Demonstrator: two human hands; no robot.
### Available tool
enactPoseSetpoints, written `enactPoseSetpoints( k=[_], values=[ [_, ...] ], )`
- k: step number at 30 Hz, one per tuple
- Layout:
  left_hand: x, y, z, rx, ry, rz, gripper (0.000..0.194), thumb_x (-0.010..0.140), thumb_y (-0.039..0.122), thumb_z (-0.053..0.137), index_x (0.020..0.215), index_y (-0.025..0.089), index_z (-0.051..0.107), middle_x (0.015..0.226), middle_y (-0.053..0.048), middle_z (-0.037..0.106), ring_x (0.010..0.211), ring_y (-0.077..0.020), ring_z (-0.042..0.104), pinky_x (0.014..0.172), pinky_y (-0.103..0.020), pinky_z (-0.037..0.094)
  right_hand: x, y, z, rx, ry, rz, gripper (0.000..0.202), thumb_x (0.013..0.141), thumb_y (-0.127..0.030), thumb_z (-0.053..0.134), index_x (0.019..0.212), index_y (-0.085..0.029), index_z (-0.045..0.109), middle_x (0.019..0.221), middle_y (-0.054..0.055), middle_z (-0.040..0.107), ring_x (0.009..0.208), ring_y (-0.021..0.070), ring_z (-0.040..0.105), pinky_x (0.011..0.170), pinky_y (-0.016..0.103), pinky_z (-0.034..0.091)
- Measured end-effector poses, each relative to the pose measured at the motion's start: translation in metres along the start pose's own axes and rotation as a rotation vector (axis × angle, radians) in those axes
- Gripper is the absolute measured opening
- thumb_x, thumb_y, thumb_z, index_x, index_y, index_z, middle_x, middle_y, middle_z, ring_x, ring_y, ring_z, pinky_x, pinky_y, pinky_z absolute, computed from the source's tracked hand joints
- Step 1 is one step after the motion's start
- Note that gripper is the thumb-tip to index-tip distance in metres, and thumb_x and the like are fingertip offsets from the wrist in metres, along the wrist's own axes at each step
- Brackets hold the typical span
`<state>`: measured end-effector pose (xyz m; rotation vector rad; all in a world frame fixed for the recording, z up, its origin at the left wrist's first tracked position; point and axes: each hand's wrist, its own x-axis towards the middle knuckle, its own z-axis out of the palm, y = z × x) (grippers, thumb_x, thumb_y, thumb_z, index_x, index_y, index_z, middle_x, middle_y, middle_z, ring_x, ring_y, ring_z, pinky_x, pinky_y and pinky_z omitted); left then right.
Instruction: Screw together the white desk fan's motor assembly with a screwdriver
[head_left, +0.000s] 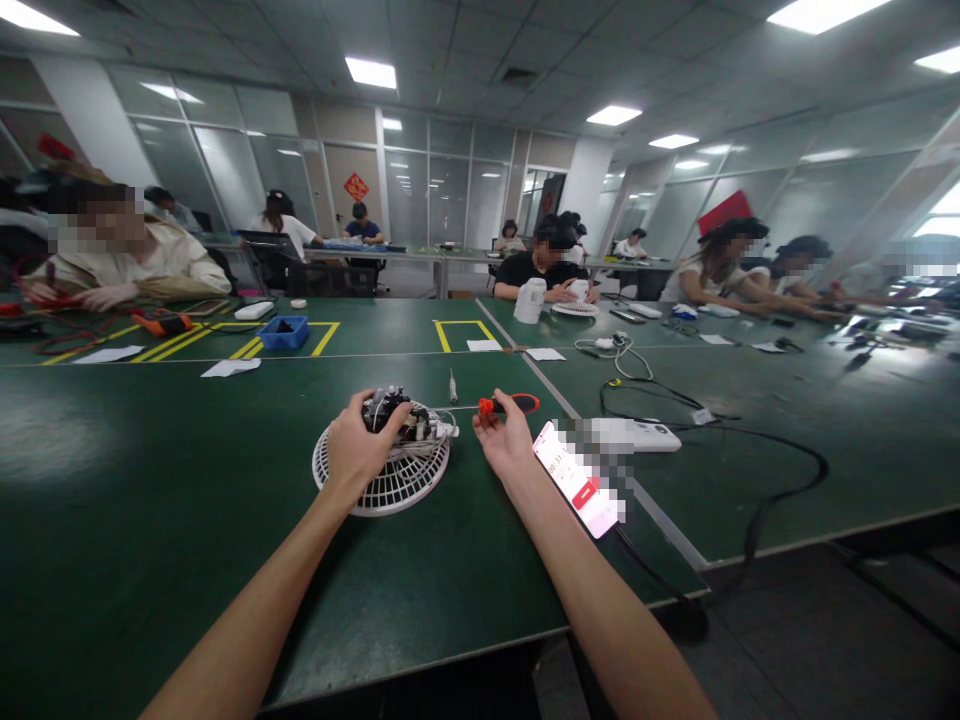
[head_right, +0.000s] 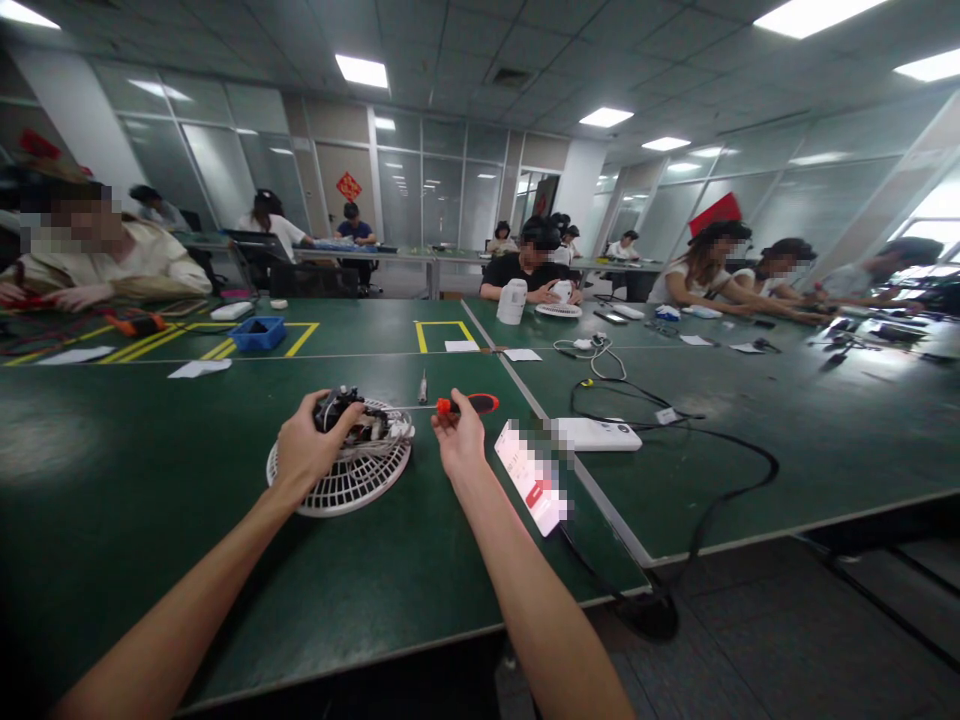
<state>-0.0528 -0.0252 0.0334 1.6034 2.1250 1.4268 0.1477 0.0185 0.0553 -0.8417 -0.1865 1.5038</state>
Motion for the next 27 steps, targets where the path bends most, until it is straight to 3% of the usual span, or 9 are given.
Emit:
enactPoseSetpoints(
  k=[7, 11, 18, 24, 27],
  values=[
    [-0.0005, -0.0011, -0.0003, 0.000, 0.002, 0.003, 0.073, 0.082, 0.076, 0.058, 0.128, 0.020, 0.065, 0.120, -0.016, 0.074, 0.112, -0.0355, 0.069, 0.103, -0.051, 0.051, 0.0028, -0.0001, -0.0017, -0.010, -0.007, -0.064, 0.016, 0.086, -0.013, 0.073, 0.076, -0.019, 0.062, 0.063, -0.002, 0.069, 0.057, 0.0094, 0.065, 0.056, 0.018, 0.054],
    [-0.0009, -0.0001, -0.0009, -0.003, 0.002, 0.000, 0.074, 0.083, 0.078, 0.054, 0.128, 0.020, 0.065, 0.120, -0.015, 0.074, 0.111, -0.0356, 0.069, 0.101, -0.051, 0.052, 0.0011, 0.0005, -0.0013, -0.019, -0.024, -0.056, 0.014, 0.087, -0.020, 0.076, 0.079, -0.020, 0.064, 0.070, -0.001, 0.074, 0.057, 0.0100, 0.066, 0.055, 0.019, 0.054],
    [-0.0001, -0.0004, -0.0004, -0.006, 0.005, 0.008, 0.074, 0.084, 0.077, 0.050, 0.127, 0.019, 0.065, 0.120, -0.016, 0.074, 0.111, -0.0357, 0.069, 0.103, -0.051, 0.051, 0.0026, 0.0006, -0.0014, -0.057, 0.016, -0.079, 0.023, 0.086, -0.025, 0.079, 0.075, -0.020, 0.059, 0.054, -0.005, 0.062, 0.046, 0.0093, 0.056, 0.045, 0.018, 0.048],
    [-0.0002, -0.0003, -0.0007, 0.001, 0.012, 0.009, 0.073, 0.085, 0.075, 0.048, 0.127, 0.018, 0.065, 0.116, -0.017, 0.075, 0.109, -0.0356, 0.070, 0.102, -0.051, 0.052, 0.0085, 0.0010, -0.0038, 0.010, -0.052, -0.140, 0.031, 0.071, -0.011, 0.089, 0.076, -0.019, 0.059, 0.065, -0.003, 0.070, 0.061, 0.0107, 0.068, 0.060, 0.020, 0.058],
    [0.0001, -0.0008, -0.0006, 0.007, 0.006, 0.008, 0.074, 0.086, 0.076, 0.046, 0.127, 0.018, 0.065, 0.113, -0.017, 0.075, 0.107, -0.0356, 0.070, 0.100, -0.052, 0.053, 0.0085, 0.0002, -0.0051, 0.027, -0.068, -0.125, 0.030, 0.071, -0.009, 0.087, 0.079, -0.019, 0.060, 0.069, -0.003, 0.071, 0.064, 0.0107, 0.070, 0.064, 0.020, 0.060]
  ],
)
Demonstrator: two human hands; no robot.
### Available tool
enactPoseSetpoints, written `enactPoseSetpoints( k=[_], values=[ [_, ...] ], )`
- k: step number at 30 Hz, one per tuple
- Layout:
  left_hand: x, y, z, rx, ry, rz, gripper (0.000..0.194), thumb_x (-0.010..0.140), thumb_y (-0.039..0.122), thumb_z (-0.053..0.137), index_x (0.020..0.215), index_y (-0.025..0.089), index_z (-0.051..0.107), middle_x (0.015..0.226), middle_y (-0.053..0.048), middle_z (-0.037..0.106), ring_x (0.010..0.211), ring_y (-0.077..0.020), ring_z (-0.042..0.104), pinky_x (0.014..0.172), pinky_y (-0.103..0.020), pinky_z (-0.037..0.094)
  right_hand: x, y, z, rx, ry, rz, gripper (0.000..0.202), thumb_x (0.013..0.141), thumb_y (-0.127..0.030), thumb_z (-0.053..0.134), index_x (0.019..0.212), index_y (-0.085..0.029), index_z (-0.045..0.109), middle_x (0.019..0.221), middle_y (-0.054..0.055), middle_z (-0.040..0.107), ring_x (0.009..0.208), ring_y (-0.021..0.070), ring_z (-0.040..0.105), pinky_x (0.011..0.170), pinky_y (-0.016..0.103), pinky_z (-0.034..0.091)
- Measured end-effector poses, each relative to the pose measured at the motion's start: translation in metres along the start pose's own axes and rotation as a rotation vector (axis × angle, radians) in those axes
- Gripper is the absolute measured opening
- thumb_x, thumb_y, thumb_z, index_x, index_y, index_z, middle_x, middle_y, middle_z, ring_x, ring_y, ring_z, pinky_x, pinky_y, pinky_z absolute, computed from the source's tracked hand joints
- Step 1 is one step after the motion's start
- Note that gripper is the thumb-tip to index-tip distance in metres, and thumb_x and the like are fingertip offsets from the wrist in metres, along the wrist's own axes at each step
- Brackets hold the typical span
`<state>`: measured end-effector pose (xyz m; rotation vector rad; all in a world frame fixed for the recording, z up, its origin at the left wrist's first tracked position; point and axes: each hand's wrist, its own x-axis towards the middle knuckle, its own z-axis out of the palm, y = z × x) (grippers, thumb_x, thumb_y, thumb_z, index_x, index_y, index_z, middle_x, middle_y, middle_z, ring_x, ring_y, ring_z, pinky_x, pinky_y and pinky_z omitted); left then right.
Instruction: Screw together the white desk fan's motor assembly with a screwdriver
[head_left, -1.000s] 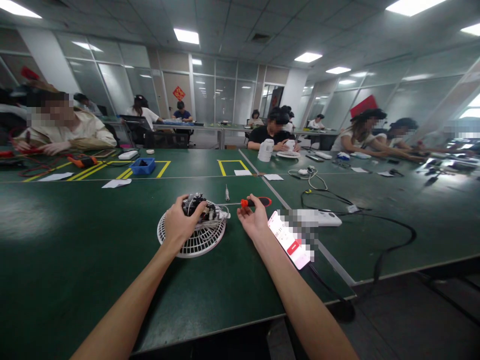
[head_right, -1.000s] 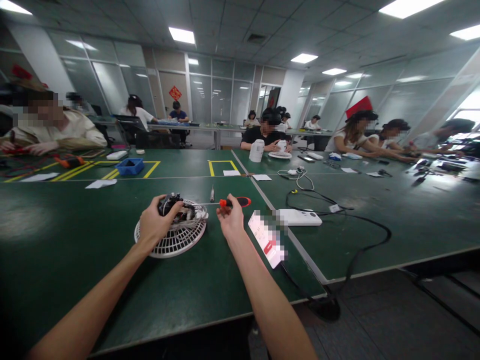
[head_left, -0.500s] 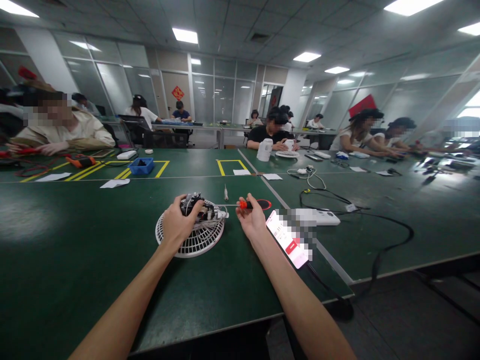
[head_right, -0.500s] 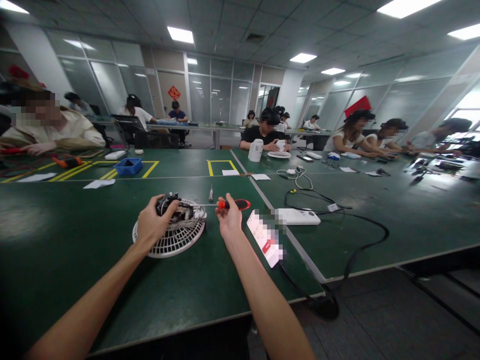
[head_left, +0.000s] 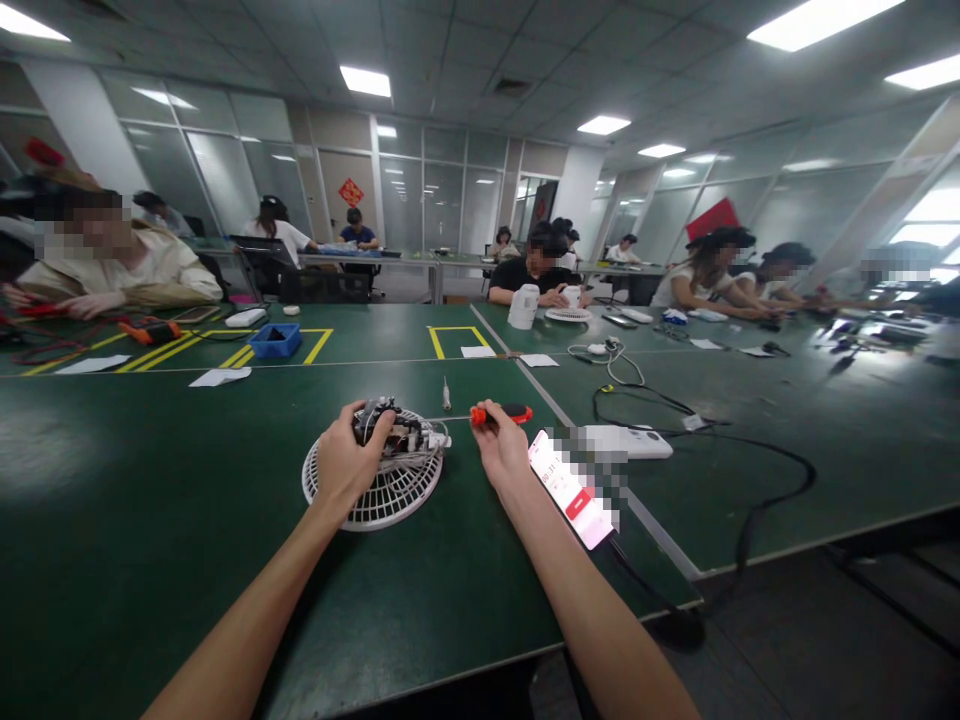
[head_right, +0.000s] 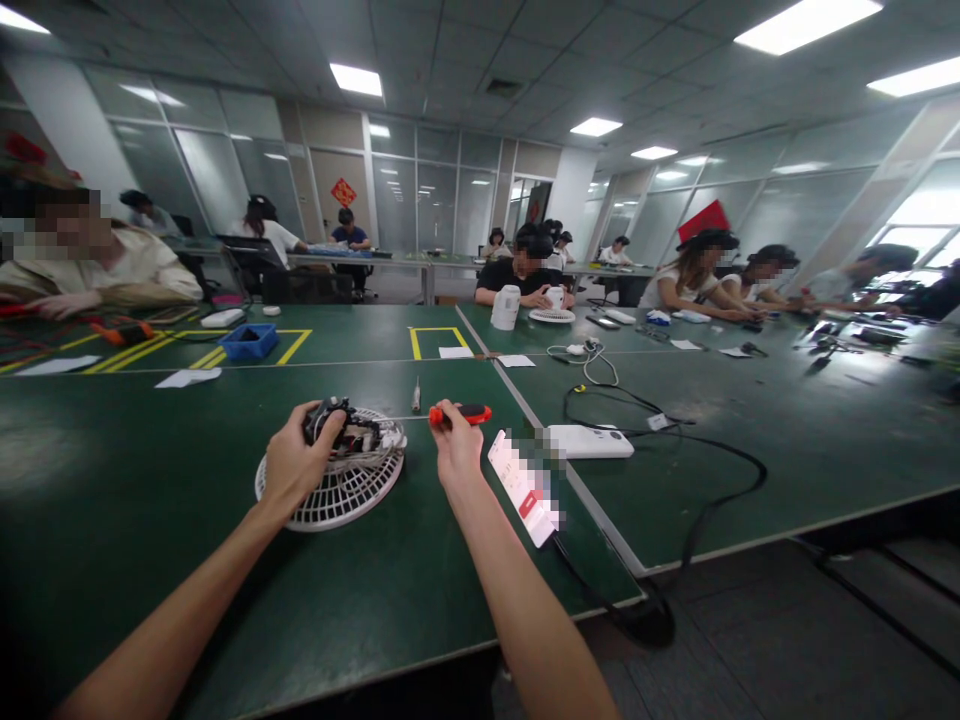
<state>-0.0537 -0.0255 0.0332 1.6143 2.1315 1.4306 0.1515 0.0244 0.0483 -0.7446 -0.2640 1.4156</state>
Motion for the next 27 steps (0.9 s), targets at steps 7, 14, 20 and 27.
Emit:
enactPoseSetpoints(
  k=[7, 14, 20, 27],
  values=[
    [-0.0004, -0.0038, 0.0023, -0.001, 0.012, 0.026, 0.077, 0.078, 0.078, 0.061, 0.129, 0.020, 0.064, 0.115, -0.015, 0.074, 0.107, -0.0345, 0.070, 0.099, -0.050, 0.053, -0.0025, 0.0003, -0.0013, -0.082, 0.027, -0.003, 0.030, 0.074, -0.017, 0.085, 0.089, -0.023, 0.059, 0.064, -0.006, 0.069, 0.054, 0.0105, 0.065, 0.051, 0.019, 0.054],
    [-0.0007, -0.0035, 0.0023, -0.006, -0.002, 0.014, 0.079, 0.074, 0.076, 0.070, 0.130, 0.021, 0.064, 0.119, -0.016, 0.074, 0.111, -0.0343, 0.071, 0.102, -0.051, 0.053, -0.0024, 0.0002, -0.0008, -0.011, 0.007, 0.010, 0.030, 0.072, -0.007, 0.082, 0.079, -0.021, 0.056, 0.067, -0.003, 0.072, 0.062, 0.0110, 0.069, 0.063, 0.020, 0.059],
    [-0.0012, -0.0001, 0.0006, -0.018, 0.006, 0.007, 0.077, 0.073, 0.073, 0.072, 0.129, 0.020, 0.065, 0.119, -0.016, 0.074, 0.112, -0.0346, 0.070, 0.103, -0.052, 0.053, -0.0025, -0.0012, 0.0006, -0.100, 0.043, 0.001, 0.032, 0.073, -0.017, 0.088, 0.082, -0.022, 0.057, 0.061, -0.008, 0.066, 0.049, 0.0091, 0.060, 0.051, 0.019, 0.053],
    [-0.0012, -0.0009, 0.0019, -0.002, 0.008, -0.008, 0.080, 0.072, 0.072, 0.073, 0.130, 0.019, 0.064, 0.121, -0.017, 0.074, 0.114, -0.0359, 0.070, 0.104, -0.053, 0.053, -0.0046, -0.0023, 0.0020, -0.072, 0.047, 0.018, 0.017, 0.080, -0.005, 0.070, 0.080, -0.018, 0.061, 0.064, -0.001, 0.071, 0.060, 0.0118, 0.069, 0.060, 0.021, 0.057]
  ],
)
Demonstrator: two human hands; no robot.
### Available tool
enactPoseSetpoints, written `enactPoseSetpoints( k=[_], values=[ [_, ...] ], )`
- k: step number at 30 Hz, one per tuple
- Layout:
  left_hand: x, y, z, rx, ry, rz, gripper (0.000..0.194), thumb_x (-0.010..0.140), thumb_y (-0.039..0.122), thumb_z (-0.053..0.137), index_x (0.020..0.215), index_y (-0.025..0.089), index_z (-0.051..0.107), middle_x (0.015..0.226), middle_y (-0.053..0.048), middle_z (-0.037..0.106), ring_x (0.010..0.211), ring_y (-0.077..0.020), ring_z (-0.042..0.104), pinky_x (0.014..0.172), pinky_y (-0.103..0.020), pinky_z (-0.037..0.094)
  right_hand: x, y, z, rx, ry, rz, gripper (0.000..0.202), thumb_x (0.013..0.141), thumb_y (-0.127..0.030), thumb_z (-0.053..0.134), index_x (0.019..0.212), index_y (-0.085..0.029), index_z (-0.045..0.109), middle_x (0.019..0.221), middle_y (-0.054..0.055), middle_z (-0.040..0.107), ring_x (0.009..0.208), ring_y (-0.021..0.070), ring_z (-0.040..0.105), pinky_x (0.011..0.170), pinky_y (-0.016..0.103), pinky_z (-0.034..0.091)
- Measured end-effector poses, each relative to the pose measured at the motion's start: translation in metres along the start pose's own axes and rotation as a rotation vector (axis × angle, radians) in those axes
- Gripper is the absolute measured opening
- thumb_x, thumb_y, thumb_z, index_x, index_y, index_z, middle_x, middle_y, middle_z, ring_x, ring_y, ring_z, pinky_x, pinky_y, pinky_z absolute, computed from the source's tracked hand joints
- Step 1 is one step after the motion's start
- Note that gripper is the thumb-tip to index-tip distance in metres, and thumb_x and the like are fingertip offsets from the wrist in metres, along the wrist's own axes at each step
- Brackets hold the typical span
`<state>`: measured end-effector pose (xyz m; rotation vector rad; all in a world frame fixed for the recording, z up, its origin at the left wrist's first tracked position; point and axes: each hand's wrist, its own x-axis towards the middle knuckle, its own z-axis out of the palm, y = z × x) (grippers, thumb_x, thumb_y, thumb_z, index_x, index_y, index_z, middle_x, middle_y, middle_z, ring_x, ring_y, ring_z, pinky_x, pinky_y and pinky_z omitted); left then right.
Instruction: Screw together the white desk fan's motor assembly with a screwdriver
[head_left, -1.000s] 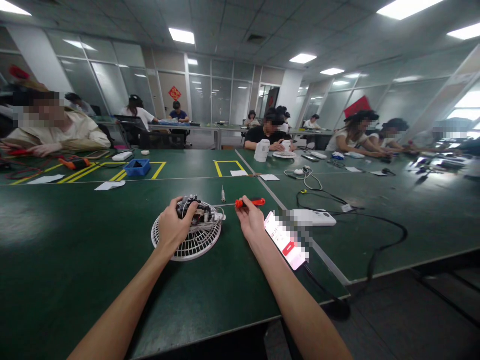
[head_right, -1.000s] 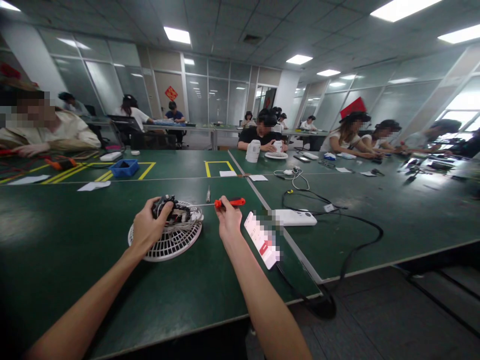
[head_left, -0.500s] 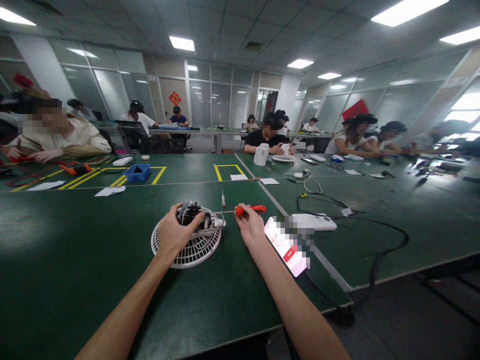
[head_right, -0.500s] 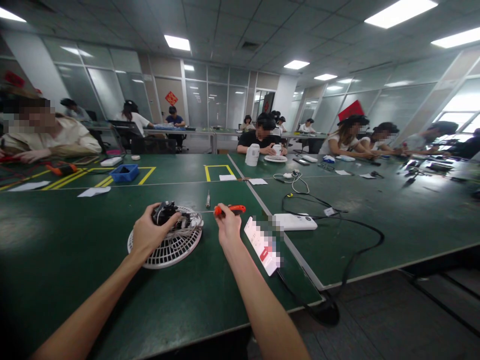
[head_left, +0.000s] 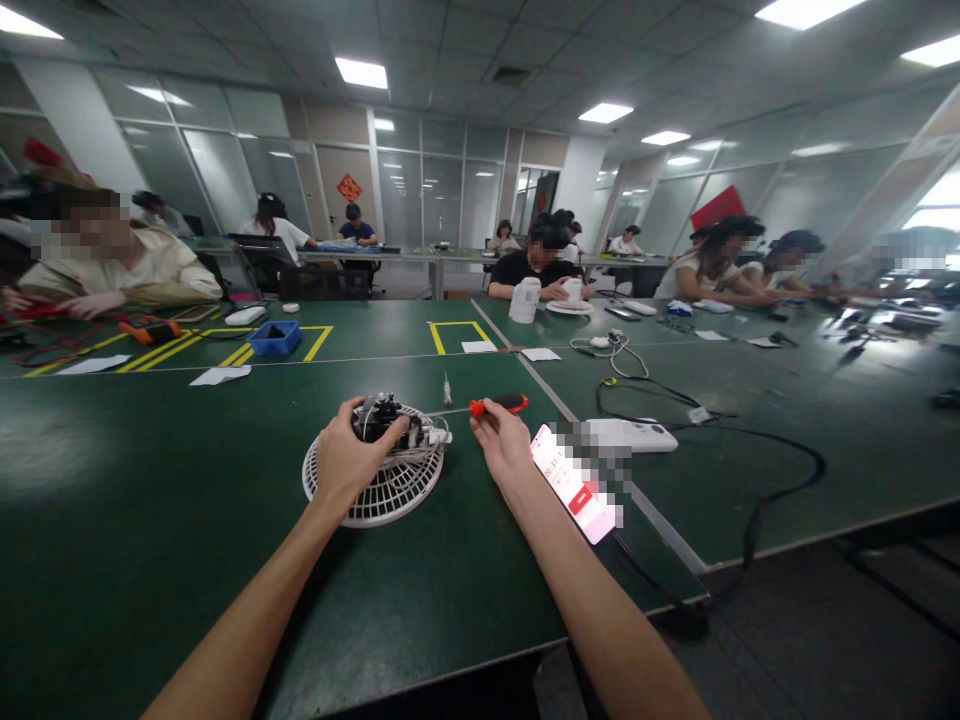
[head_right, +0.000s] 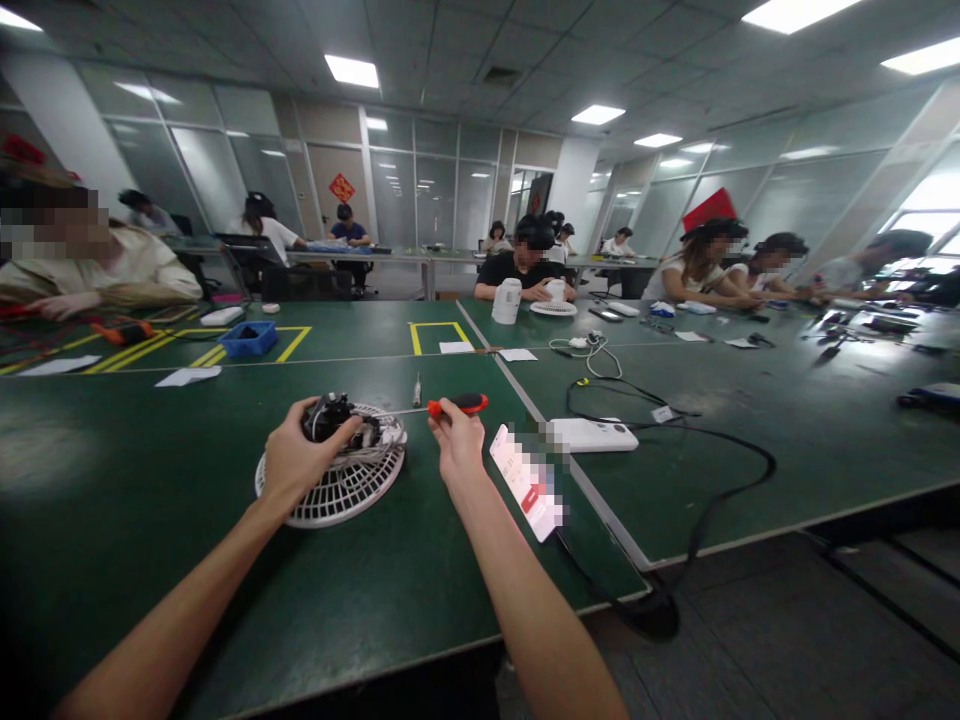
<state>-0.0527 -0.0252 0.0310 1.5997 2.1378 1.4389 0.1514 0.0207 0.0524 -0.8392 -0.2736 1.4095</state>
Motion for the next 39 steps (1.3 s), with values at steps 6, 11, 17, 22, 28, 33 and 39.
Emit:
enactPoseSetpoints(
  k=[6, 11, 17, 22, 28, 33, 39],
  values=[
    [0.000, -0.002, 0.001, 0.010, 0.000, 0.005, 0.080, 0.072, 0.074, 0.072, 0.130, 0.020, 0.064, 0.122, -0.017, 0.074, 0.114, -0.0361, 0.070, 0.104, -0.052, 0.054, 0.000, -0.002, 0.001, 0.064, -0.001, 0.052, 0.018, 0.078, -0.002, 0.063, 0.074, -0.019, 0.060, 0.066, 0.000, 0.072, 0.061, 0.0119, 0.069, 0.063, 0.021, 0.061],
    [0.000, -0.002, 0.000, 0.020, 0.010, 0.018, 0.079, 0.071, 0.074, 0.073, 0.130, 0.021, 0.064, 0.122, -0.015, 0.075, 0.114, -0.0355, 0.071, 0.104, -0.051, 0.054, 0.003, 0.000, -0.001, 0.046, 0.022, 0.025, 0.017, 0.084, -0.016, 0.075, 0.079, -0.020, 0.059, 0.061, -0.003, 0.066, 0.059, 0.0122, 0.068, 0.063, 0.023, 0.062],
    [0.000, 0.001, -0.002, 0.022, 0.015, 0.015, 0.080, 0.070, 0.072, 0.074, 0.130, 0.020, 0.065, 0.123, -0.016, 0.074, 0.116, -0.0368, 0.070, 0.105, -0.052, 0.053, 0.005, 0.002, -0.002, 0.049, 0.014, 0.013, 0.016, 0.083, -0.011, 0.074, 0.080, -0.018, 0.060, 0.065, 0.000, 0.070, 0.062, 0.0124, 0.071, 0.061, 0.020, 0.060],
    [0.000, 0.000, -0.002, 0.029, 0.009, 0.012, 0.081, 0.072, 0.072, 0.073, 0.132, 0.019, 0.064, 0.124, -0.017, 0.074, 0.116, -0.0366, 0.070, 0.105, -0.053, 0.053, 0.004, 0.000, -0.001, 0.084, 0.035, 0.027, 0.017, 0.079, -0.002, 0.061, 0.078, -0.019, 0.059, 0.066, 0.001, 0.071, 0.062, 0.0126, 0.071, 0.064, 0.022, 0.063],
    [0.000, -0.003, 0.000, 0.024, 0.013, 0.039, 0.080, 0.072, 0.072, 0.074, 0.133, 0.021, 0.063, 0.124, -0.015, 0.074, 0.116, -0.0347, 0.070, 0.105, -0.050, 0.054, 0.005, 0.000, -0.002, 0.129, 0.009, 0.047, 0.020, 0.068, -0.002, 0.056, 0.075, -0.021, 0.054, 0.073, 0.003, 0.074, 0.070, 0.0146, 0.073, 0.066, 0.022, 0.063],
    [0.000, -0.002, 0.000, 0.040, 0.004, 0.042, 0.081, 0.071, 0.071, 0.075, 0.133, 0.020, 0.063, 0.125, -0.016, 0.073, 0.116, -0.0356, 0.070, 0.105, -0.052, 0.053, -0.003, -0.007, 0.002, 0.150, -0.034, 0.073, 0.014, 0.069, -0.009, 0.056, 0.076, -0.021, 0.056, 0.079, 0.005, 0.074, 0.078, 0.0156, 0.075, 0.068, 0.021, 0.062],
    [-0.001, -0.004, 0.000, 0.048, 0.000, 0.055, 0.081, 0.072, 0.072, 0.073, 0.134, 0.020, 0.062, 0.127, -0.015, 0.073, 0.118, -0.0355, 0.069, 0.106, -0.051, 0.052, -0.010, -0.010, 0.004, 0.143, 0.005, 0.108, 0.013, 0.079, -0.013, 0.052, 0.083, -0.020, 0.062, 0.068, 0.001, 0.067, 0.063, 0.0126, 0.067, 0.065, 0.024, 0.062]
  ],
)
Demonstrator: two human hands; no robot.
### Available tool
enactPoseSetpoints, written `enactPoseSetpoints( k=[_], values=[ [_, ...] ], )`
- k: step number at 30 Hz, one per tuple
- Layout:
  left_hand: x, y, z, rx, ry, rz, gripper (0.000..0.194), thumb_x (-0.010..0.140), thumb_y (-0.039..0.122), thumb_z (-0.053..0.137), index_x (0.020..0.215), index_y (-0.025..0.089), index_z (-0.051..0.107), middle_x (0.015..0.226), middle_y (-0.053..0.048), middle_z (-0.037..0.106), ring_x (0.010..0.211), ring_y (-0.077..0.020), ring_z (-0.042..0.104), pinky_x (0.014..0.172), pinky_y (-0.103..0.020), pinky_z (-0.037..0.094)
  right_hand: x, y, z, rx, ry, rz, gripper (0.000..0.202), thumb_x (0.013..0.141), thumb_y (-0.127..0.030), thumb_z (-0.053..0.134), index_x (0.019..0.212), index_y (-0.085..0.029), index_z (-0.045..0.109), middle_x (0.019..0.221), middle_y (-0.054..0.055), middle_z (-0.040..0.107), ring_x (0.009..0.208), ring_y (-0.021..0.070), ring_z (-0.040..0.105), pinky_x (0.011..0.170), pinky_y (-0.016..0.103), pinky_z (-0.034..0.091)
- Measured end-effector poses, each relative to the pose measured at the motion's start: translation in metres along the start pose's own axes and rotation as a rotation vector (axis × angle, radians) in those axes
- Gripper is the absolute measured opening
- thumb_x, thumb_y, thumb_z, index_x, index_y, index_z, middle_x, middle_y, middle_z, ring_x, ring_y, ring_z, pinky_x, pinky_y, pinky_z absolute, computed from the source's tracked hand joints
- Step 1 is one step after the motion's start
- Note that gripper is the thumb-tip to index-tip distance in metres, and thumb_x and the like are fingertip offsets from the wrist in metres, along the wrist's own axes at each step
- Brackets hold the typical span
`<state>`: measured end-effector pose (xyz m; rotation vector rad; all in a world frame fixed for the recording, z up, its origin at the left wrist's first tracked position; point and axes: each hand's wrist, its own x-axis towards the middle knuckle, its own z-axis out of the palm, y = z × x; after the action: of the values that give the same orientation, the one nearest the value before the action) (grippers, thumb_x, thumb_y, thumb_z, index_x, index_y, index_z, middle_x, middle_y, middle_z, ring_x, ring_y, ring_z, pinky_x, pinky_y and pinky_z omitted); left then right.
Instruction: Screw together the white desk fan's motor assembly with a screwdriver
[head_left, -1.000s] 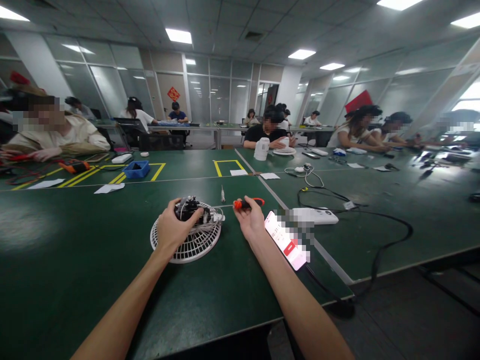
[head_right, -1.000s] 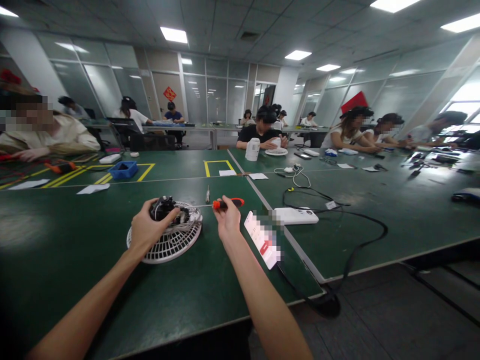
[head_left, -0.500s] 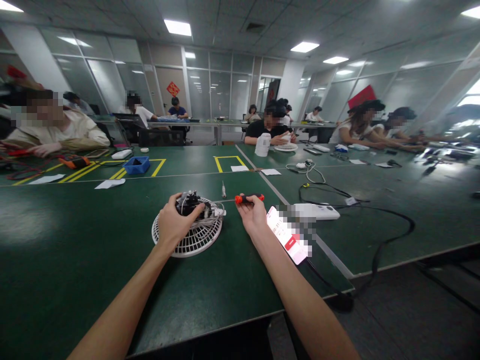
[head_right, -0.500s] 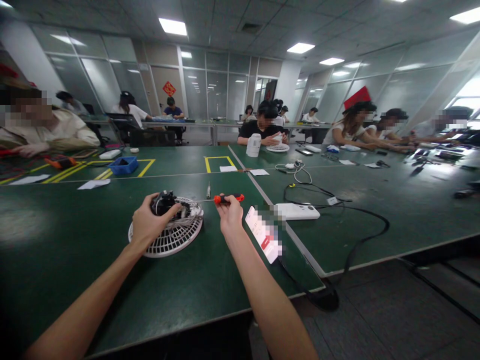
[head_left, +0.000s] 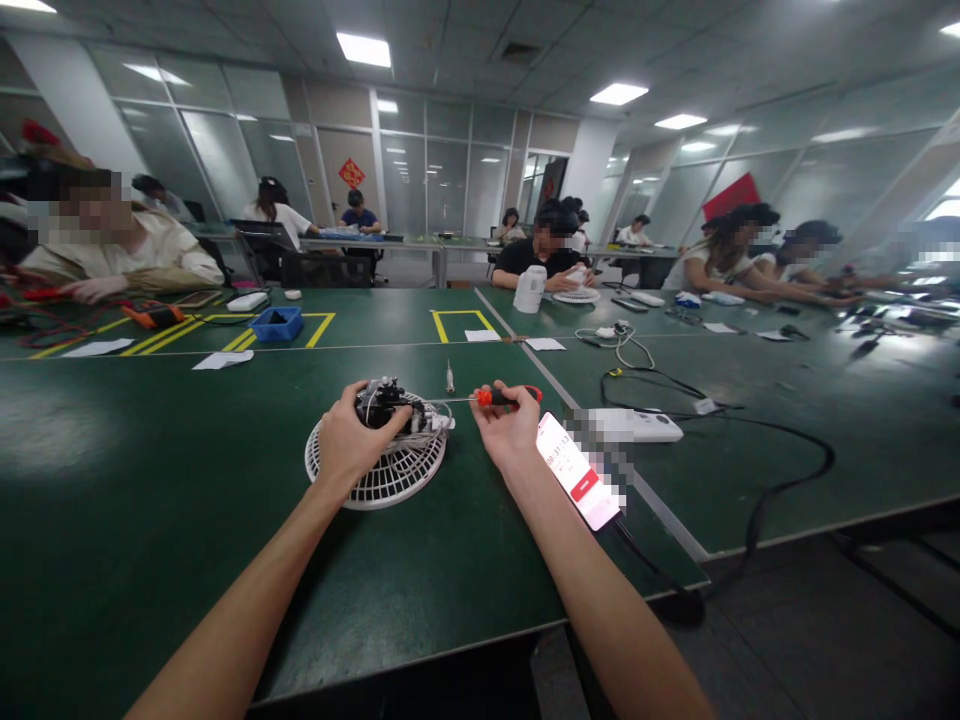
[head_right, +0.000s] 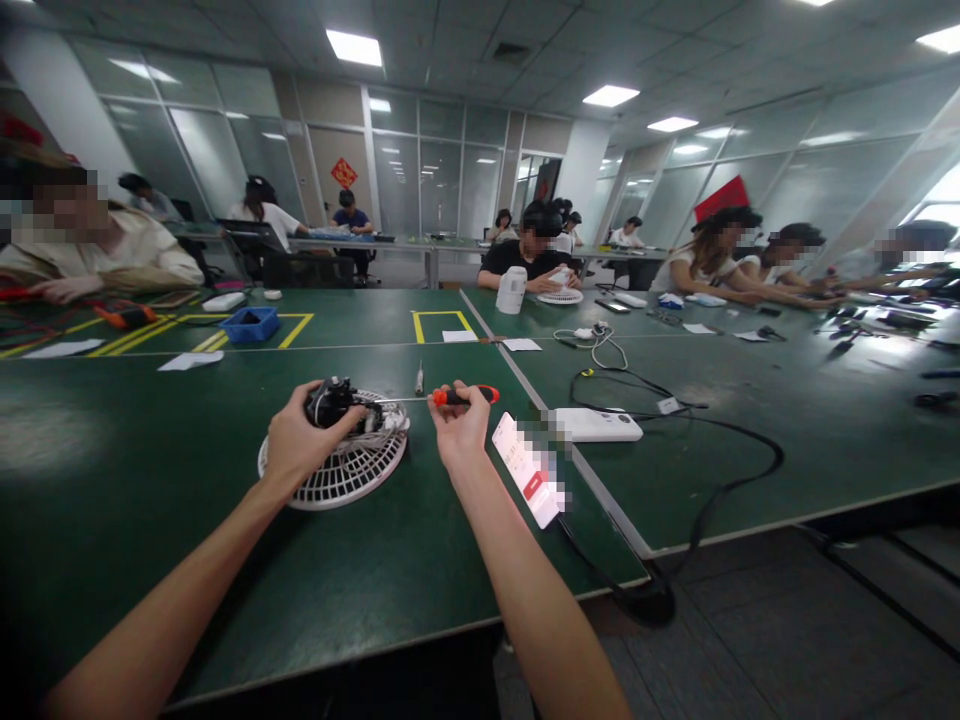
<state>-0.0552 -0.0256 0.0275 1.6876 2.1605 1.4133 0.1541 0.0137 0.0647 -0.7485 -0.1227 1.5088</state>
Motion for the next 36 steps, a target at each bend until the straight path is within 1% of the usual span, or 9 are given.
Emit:
enactPoseSetpoints(
  k=[10, 14, 17, 20, 22, 24, 29, 32, 36],
  values=[
    [0.001, -0.003, 0.002, -0.006, 0.002, 0.013, 0.079, 0.073, 0.070, 0.073, 0.134, 0.022, 0.061, 0.124, -0.015, 0.073, 0.114, -0.0351, 0.069, 0.104, -0.051, 0.054, 0.002, 0.003, 0.003, -0.049, -0.017, 0.028, 0.018, 0.087, -0.010, 0.067, 0.074, -0.020, 0.058, 0.066, -0.001, 0.062, 0.059, 0.0084, 0.061, 0.059, 0.016, 0.059],
    [0.001, 0.000, 0.001, -0.009, -0.009, 0.015, 0.078, 0.073, 0.070, 0.074, 0.133, 0.021, 0.062, 0.124, -0.014, 0.073, 0.114, -0.0344, 0.069, 0.105, -0.050, 0.053, 0.000, 0.002, 0.005, -0.030, 0.000, 0.077, 0.023, 0.089, -0.003, 0.063, 0.073, -0.018, 0.058, 0.069, 0.002, 0.064, 0.061, 0.0079, 0.063, 0.066, 0.015, 0.061],
    [0.001, 0.003, 0.000, -0.002, -0.022, 0.000, 0.079, 0.073, 0.068, 0.073, 0.134, 0.019, 0.061, 0.124, -0.015, 0.073, 0.114, -0.0346, 0.069, 0.104, -0.051, 0.053, 0.000, 0.001, 0.005, -0.022, 0.002, 0.098, 0.024, 0.092, -0.004, 0.059, 0.073, -0.018, 0.058, 0.069, 0.002, 0.063, 0.065, 0.0094, 0.066, 0.068, 0.016, 0.062],
    [0.001, 0.004, -0.001, 0.002, -0.025, -0.004, 0.078, 0.073, 0.067, 0.073, 0.134, 0.019, 0.061, 0.125, -0.015, 0.073, 0.114, -0.0350, 0.069, 0.105, -0.051, 0.053, 0.002, 0.000, 0.002, -0.089, 0.029, 0.124, 0.022, 0.094, -0.011, 0.061, 0.074, -0.018, 0.058, 0.064, 0.000, 0.060, 0.058, 0.0094, 0.062, 0.057, 0.017, 0.058],
    [0.001, 0.004, -0.002, 0.007, -0.027, -0.005, 0.078, 0.073, 0.067, 0.073, 0.133, 0.019, 0.061, 0.125, -0.015, 0.073, 0.115, -0.0355, 0.069, 0.105, -0.051, 0.052, 0.004, -0.001, 0.000, -0.155, 0.044, 0.118, 0.019, 0.093, -0.016, 0.065, 0.075, -0.019, 0.060, 0.062, -0.002, 0.059, 0.049, 0.0074, 0.054, 0.045, 0.016, 0.049],
    [0.001, 0.005, -0.002, 0.011, -0.032, -0.010, 0.078, 0.073, 0.067, 0.073, 0.133, 0.018, 0.061, 0.124, -0.016, 0.073, 0.115, -0.0357, 0.069, 0.105, -0.051, 0.053, 0.007, -0.002, -0.002, -0.188, 0.027, 0.087, 0.014, 0.090, -0.015, 0.068, 0.079, -0.020, 0.061, 0.062, -0.004, 0.060, 0.046, 0.0066, 0.052, 0.042, 0.015, 0.043],
    [0.001, 0.004, -0.003, 0.009, -0.037, -0.019, 0.079, 0.073, 0.067, 0.072, 0.134, 0.018, 0.060, 0.124, -0.016, 0.073, 0.115, -0.0353, 0.069, 0.104, -0.051, 0.054, 0.012, 0.000, -0.004, -0.129, -0.031, 0.032, 0.019, 0.081, -0.003, 0.067, 0.078, -0.020, 0.059, 0.066, -0.002, 0.066, 0.057, 0.0082, 0.063, 0.055, 0.016, 0.053],
    [0.001, 0.004, -0.003, 0.008, -0.034, -0.018, 0.078, 0.073, 0.067, 0.072, 0.134, 0.019, 0.061, 0.124, -0.016, 0.073, 0.115, -0.0355, 0.070, 0.104, -0.051, 0.054, 0.014, 0.001, -0.004, -0.070, -0.064, 0.008, 0.028, 0.074, 0.007, 0.059, 0.078, -0.021, 0.057, 0.072, -0.002, 0.070, 0.068, 0.0104, 0.070, 0.069, 0.019, 0.060],
    [0.000, 0.005, -0.003, 0.004, -0.032, -0.022, 0.078, 0.073, 0.067, 0.073, 0.134, 0.019, 0.061, 0.124, -0.016, 0.073, 0.116, -0.0362, 0.069, 0.105, -0.052, 0.053, 0.015, 0.002, -0.003, -0.059, -0.086, -0.001, 0.038, 0.064, 0.010, 0.050, 0.084, -0.022, 0.057, 0.077, -0.002, 0.073, 0.079, 0.0130, 0.075, 0.075, 0.022, 0.062]
  ],
)
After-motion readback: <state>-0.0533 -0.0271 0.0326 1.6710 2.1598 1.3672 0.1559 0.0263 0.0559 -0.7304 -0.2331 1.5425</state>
